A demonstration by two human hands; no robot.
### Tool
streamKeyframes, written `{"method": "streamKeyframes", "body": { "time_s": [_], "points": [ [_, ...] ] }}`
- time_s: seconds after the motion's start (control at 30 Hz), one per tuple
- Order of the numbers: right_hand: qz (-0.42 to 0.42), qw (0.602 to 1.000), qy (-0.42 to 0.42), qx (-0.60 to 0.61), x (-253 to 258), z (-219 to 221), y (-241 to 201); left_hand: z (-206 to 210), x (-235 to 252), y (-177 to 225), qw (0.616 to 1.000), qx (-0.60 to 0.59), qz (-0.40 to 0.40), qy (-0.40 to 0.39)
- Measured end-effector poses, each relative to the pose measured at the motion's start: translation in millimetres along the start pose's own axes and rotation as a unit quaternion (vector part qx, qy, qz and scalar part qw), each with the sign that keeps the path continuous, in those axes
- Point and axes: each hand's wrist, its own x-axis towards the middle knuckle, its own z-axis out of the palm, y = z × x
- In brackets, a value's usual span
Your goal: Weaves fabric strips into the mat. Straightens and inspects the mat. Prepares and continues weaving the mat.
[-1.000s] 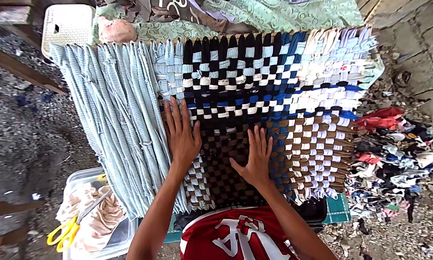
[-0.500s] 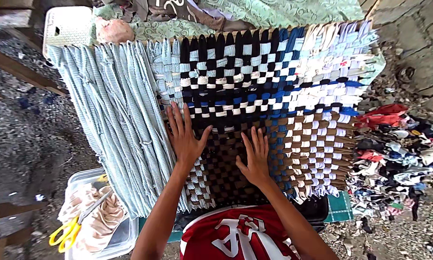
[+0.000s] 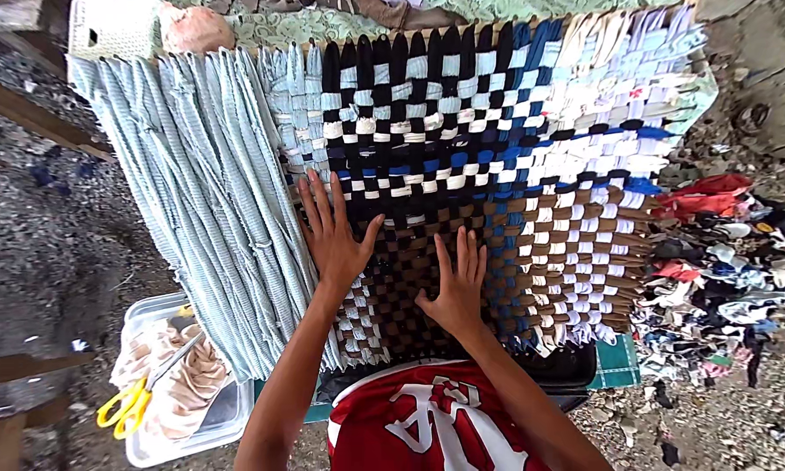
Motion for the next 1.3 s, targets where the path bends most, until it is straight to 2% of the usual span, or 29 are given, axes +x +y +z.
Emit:
{"method": "streamKeyframes", "body": {
  "time_s": [0.07, 0.13, 0.2, 0.33, 0.43, 0.53, 0.67, 0.77, 0.83, 0.93, 1.0, 1.2, 1.3],
  "points": [
    [-0.004, 1.0, 0.0, -0.003, 0, 3, 4, 14, -7, -10, 0.999, -0.008, 0.026, 0.022],
    [-0.013, 1.0, -0.004, 0.009, 0, 1, 9, 17, -4, -11, 0.999, -0.022, 0.016, 0.032],
    [-0.029, 0.999, -0.02, 0.036, -2, -6, 15, -4, 7, 0, 0.999, -0.015, -0.024, -0.041],
    [-0.101, 0.99, -0.065, 0.068, -13, -20, 54, -7, 7, 1, 0.998, -0.023, -0.023, -0.046],
    [-0.119, 0.984, -0.1, 0.085, -23, -35, 78, -7, 4, 1, 0.999, -0.018, -0.02, -0.047],
    [-0.095, 0.988, -0.094, 0.077, -28, -39, 66, -10, 5, 3, 0.998, -0.019, -0.02, -0.05],
    [-0.025, 0.999, -0.03, 0.032, -34, -21, 18, -9, 3, 2, 0.998, -0.021, -0.02, -0.051],
    [0.01, 1.0, -0.017, 0.004, -32, -9, 3, -10, 8, 4, 0.999, -0.018, -0.026, -0.039],
    [0.013, 1.0, -0.024, -0.006, -31, -5, 4, -10, 13, 6, 0.999, -0.015, -0.03, -0.02],
    [0.006, 0.999, -0.036, 0.006, -31, -7, 11, -12, 9, 5, 0.999, -0.022, -0.023, -0.043],
    [-0.017, 0.998, -0.057, 0.034, -31, -13, 20, -11, 15, 8, 0.999, -0.02, -0.029, -0.02],
    [-0.096, 0.967, -0.165, 0.166, -36, -55, 79, -10, 17, 7, 0.999, -0.012, -0.033, -0.012],
    [-0.08, 0.973, -0.162, 0.145, -41, -63, 65, -12, 17, 8, 1.0, -0.014, -0.026, -0.008]
  ]
}}
